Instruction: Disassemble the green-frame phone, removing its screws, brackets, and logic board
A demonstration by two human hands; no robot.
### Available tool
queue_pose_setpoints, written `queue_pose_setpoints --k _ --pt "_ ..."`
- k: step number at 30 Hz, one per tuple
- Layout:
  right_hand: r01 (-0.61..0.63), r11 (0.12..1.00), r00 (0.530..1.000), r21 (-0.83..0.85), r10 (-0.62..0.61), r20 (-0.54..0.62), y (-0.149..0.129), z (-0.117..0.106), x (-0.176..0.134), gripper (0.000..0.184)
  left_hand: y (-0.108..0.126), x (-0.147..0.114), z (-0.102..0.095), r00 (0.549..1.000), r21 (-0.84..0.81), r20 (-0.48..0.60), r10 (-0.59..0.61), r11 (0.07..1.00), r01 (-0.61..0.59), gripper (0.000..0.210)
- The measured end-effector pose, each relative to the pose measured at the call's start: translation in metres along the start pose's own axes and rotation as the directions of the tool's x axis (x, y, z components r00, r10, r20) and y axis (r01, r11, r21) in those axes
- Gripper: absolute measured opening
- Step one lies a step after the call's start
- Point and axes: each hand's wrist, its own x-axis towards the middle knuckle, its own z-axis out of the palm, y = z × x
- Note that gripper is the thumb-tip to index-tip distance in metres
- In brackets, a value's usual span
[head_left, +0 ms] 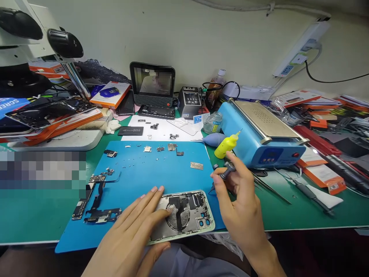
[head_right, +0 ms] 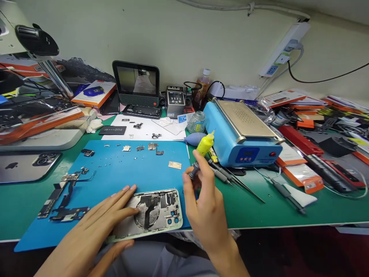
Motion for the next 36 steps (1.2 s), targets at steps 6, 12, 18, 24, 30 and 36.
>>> queue_pose_setpoints --k 6,12,18,24,30,36 --pt "0.002 0.993 1.000 0.115 0.001 -0.024 -0.007 0.009 0.003 0.054 -0.006 0.004 -0.003 0.996 0.108 0.021 0.091 0.990 -0.092 0.039" --pt "0.179 0.981 0.983 0.078 -0.177 -0.042 0.003 0.014 0.006 0.061 -0.012 0.005 -0.004 0.989 0.130 0.013 0.149 0.980 -0.150 0.039" --pt "0.208 0.978 0.978 0.014 -0.208 -0.024 0.003 0.013 0.003 0.064 -0.012 0.005 -0.002 0.990 0.097 -0.006 0.140 0.986 -0.139 0.039" --pt "0.224 0.974 0.974 0.013 -0.224 -0.021 0.002 0.013 0.005 0.068 -0.012 0.005 -0.002 0.991 0.100 0.001 0.136 0.986 -0.135 0.038" --pt "0.235 0.972 0.972 0.003 -0.235 -0.018 0.002 0.013 0.007 0.068 -0.010 0.003 -0.004 0.992 0.100 0.011 0.124 0.987 -0.125 0.037" --pt "0.333 0.932 0.941 -0.142 -0.339 -0.019 0.001 0.010 0.006 0.070 -0.009 0.006 -0.003 0.994 0.068 -0.001 0.111 0.992 -0.110 0.036"
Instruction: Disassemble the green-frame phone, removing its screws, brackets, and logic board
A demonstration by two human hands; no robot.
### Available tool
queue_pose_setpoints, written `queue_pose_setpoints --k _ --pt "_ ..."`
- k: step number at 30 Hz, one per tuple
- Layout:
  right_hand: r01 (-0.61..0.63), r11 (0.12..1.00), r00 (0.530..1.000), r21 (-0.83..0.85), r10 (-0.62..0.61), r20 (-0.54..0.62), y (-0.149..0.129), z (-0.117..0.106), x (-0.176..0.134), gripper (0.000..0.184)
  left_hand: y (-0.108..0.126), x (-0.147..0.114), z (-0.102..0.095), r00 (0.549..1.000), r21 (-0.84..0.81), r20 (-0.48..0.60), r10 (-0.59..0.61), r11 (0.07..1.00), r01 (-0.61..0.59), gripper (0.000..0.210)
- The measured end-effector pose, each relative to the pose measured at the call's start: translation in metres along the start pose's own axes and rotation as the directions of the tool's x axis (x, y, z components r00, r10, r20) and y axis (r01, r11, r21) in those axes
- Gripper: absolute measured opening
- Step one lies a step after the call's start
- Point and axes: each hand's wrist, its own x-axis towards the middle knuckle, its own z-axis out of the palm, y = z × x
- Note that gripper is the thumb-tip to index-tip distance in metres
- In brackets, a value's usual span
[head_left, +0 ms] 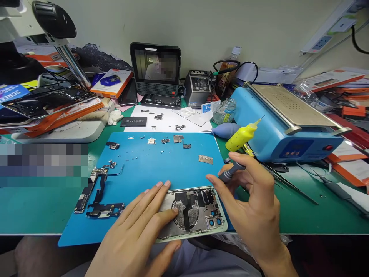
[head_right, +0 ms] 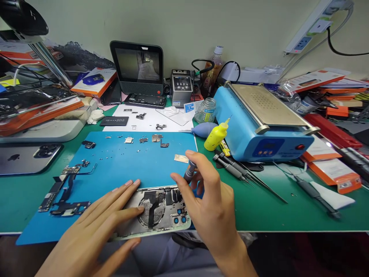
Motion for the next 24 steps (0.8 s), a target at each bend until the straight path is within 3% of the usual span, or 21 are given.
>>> queue_pose_setpoints --k 7,13,17,20,24 --pt "-0.049 0.989 0.994 0.143 0.035 0.099 -0.002 -0.004 -0.001 0.059 0.003 -0.002 0.001 0.999 -0.036 -0.017 -0.039 0.999 0.038 0.033" --pt "0.035 0.993 0.997 0.110 -0.042 0.058 0.002 -0.006 0.003 0.064 0.004 0.000 -0.008 1.000 0.001 -0.001 -0.024 1.000 0.024 0.035" --pt "0.037 0.991 0.997 0.128 -0.045 0.060 0.001 -0.004 0.002 0.065 0.015 0.024 -0.014 0.995 -0.028 -0.078 -0.066 0.998 0.064 0.025" --pt "0.030 0.991 0.998 0.129 -0.036 0.042 0.001 -0.004 0.000 0.070 0.028 0.052 -0.013 0.987 -0.201 -0.113 -0.114 0.975 0.090 0.020" --pt "0.026 0.993 0.999 0.112 -0.029 0.029 0.002 -0.006 -0.002 0.069 0.035 0.076 -0.007 0.989 -0.387 -0.040 -0.144 0.914 0.117 0.019"
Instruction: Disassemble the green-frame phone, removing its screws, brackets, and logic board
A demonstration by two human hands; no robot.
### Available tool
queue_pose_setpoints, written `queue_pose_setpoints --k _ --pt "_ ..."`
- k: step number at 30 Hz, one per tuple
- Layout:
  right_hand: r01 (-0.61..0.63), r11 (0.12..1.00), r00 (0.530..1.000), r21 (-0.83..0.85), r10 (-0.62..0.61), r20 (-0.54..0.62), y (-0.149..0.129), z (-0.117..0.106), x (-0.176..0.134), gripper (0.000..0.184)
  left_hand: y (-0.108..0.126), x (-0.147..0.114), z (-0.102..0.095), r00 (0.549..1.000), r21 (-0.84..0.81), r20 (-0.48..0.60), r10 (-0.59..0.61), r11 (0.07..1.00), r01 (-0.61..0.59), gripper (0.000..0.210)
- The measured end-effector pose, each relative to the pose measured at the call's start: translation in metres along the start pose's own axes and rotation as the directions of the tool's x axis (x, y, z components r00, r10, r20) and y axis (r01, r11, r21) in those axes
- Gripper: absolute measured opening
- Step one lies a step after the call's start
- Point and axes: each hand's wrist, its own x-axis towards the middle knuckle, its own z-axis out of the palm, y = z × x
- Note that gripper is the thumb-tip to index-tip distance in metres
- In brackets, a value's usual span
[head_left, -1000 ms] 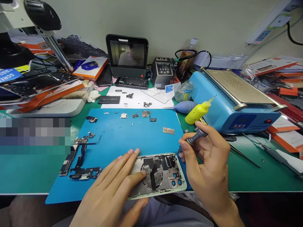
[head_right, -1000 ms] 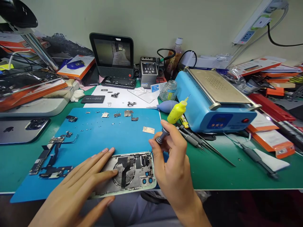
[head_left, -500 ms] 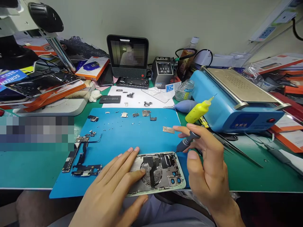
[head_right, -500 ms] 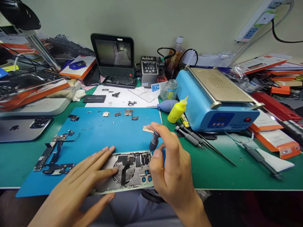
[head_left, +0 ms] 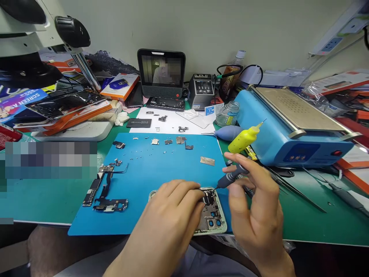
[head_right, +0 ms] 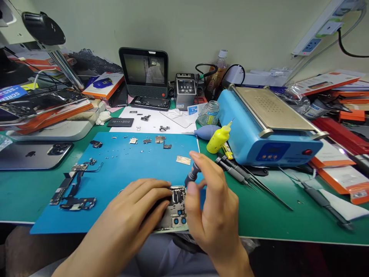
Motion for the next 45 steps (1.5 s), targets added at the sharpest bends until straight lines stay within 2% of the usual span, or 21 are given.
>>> queue_pose_setpoints --k 2,6,9,13,18,21,23,27,33,45 --pt "0.003 0.999 1.000 -0.046 -0.004 -0.007 0.000 0.000 -0.001 0.075 -0.001 0.003 0.002 1.000 -0.056 0.001 -0.012 0.998 0.012 0.018" --pt "-0.054 0.998 0.999 -0.038 0.054 -0.004 -0.001 0.001 -0.003 0.068 -0.005 0.003 0.003 0.998 -0.141 -0.038 -0.055 0.989 0.049 0.018" --pt "-0.072 0.997 0.997 -0.019 0.071 -0.037 -0.003 0.002 -0.002 0.072 -0.006 0.003 0.005 0.995 -0.167 -0.035 -0.089 0.983 0.082 0.011" --pt "-0.138 0.977 0.989 0.163 0.145 -0.032 -0.004 0.001 0.002 0.067 -0.006 0.003 0.007 0.992 -0.176 -0.032 -0.119 0.978 0.111 0.007" --pt "-0.109 0.938 0.994 0.328 0.093 0.062 -0.005 -0.003 0.003 0.064 -0.008 0.001 0.009 0.994 -0.185 -0.036 -0.099 0.979 0.090 0.008" --pt "-0.111 0.922 0.994 0.371 0.095 0.063 -0.007 -0.004 0.004 0.056 -0.008 0.001 0.009 0.995 -0.196 -0.026 -0.096 0.977 0.089 0.011" --pt "-0.111 0.929 0.993 0.352 0.118 0.001 -0.008 -0.003 0.004 0.054 -0.006 0.001 0.009 0.993 -0.202 -0.025 -0.116 0.973 0.109 0.013" --pt "-0.175 0.963 0.965 0.205 0.209 -0.159 -0.008 -0.001 0.001 0.054 -0.003 0.002 0.007 0.986 -0.212 -0.042 -0.160 0.966 0.147 0.016" --pt "-0.153 0.985 0.987 0.079 0.157 -0.041 -0.003 0.002 -0.005 0.064 -0.004 0.002 0.006 0.989 -0.176 -0.063 -0.131 0.977 0.118 0.018" --pt "-0.101 0.994 0.994 0.040 0.102 -0.031 -0.002 0.003 -0.008 0.075 -0.004 0.002 0.006 0.986 -0.193 -0.079 -0.144 0.973 0.127 0.020"
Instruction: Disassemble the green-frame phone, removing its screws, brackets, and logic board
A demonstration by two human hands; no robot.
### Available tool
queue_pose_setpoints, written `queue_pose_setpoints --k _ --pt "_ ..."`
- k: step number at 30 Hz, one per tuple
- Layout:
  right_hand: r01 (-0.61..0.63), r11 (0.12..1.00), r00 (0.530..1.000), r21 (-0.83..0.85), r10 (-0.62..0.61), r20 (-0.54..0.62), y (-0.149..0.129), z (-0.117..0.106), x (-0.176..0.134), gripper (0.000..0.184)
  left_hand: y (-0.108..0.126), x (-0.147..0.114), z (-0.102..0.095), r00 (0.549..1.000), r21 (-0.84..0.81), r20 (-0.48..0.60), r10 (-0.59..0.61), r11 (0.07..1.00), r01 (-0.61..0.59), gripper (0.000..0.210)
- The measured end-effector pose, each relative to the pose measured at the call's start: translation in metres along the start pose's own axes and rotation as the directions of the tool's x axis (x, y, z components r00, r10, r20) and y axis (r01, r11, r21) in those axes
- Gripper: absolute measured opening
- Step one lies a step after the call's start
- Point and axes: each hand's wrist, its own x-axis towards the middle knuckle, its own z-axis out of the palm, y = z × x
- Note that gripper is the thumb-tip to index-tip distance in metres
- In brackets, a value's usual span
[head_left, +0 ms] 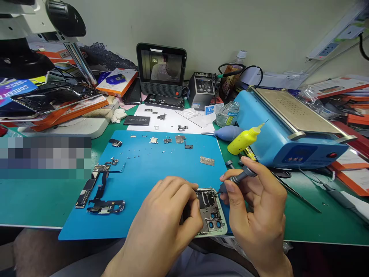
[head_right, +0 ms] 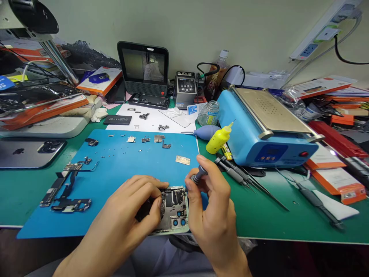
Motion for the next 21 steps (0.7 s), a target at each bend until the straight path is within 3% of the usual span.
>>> queue_pose_setpoints --k 8,13,15,21 --pt "0.180 0.980 0.984 -0.086 -0.180 0.018 -0.0001 -0.0010 0.0027 0.090 0.0004 -0.0006 -0.0002 1.000 0.001 0.013 -0.013 1.000 0.013 0.020" --pt "0.067 0.997 0.996 0.027 -0.068 0.064 -0.0017 -0.0048 0.0010 0.064 0.0002 -0.0003 -0.0011 1.000 -0.012 0.020 -0.007 1.000 0.008 0.017" --pt "0.075 0.996 0.995 0.042 -0.078 0.068 -0.0024 -0.0064 0.0026 0.058 -0.0002 0.0000 -0.0014 0.999 -0.016 0.031 -0.010 1.000 0.011 0.016" --pt "0.131 0.991 0.990 0.002 -0.131 0.053 -0.0023 -0.0063 0.0066 0.066 -0.0011 0.0006 -0.0006 0.999 -0.025 0.031 -0.010 1.000 0.010 0.015"
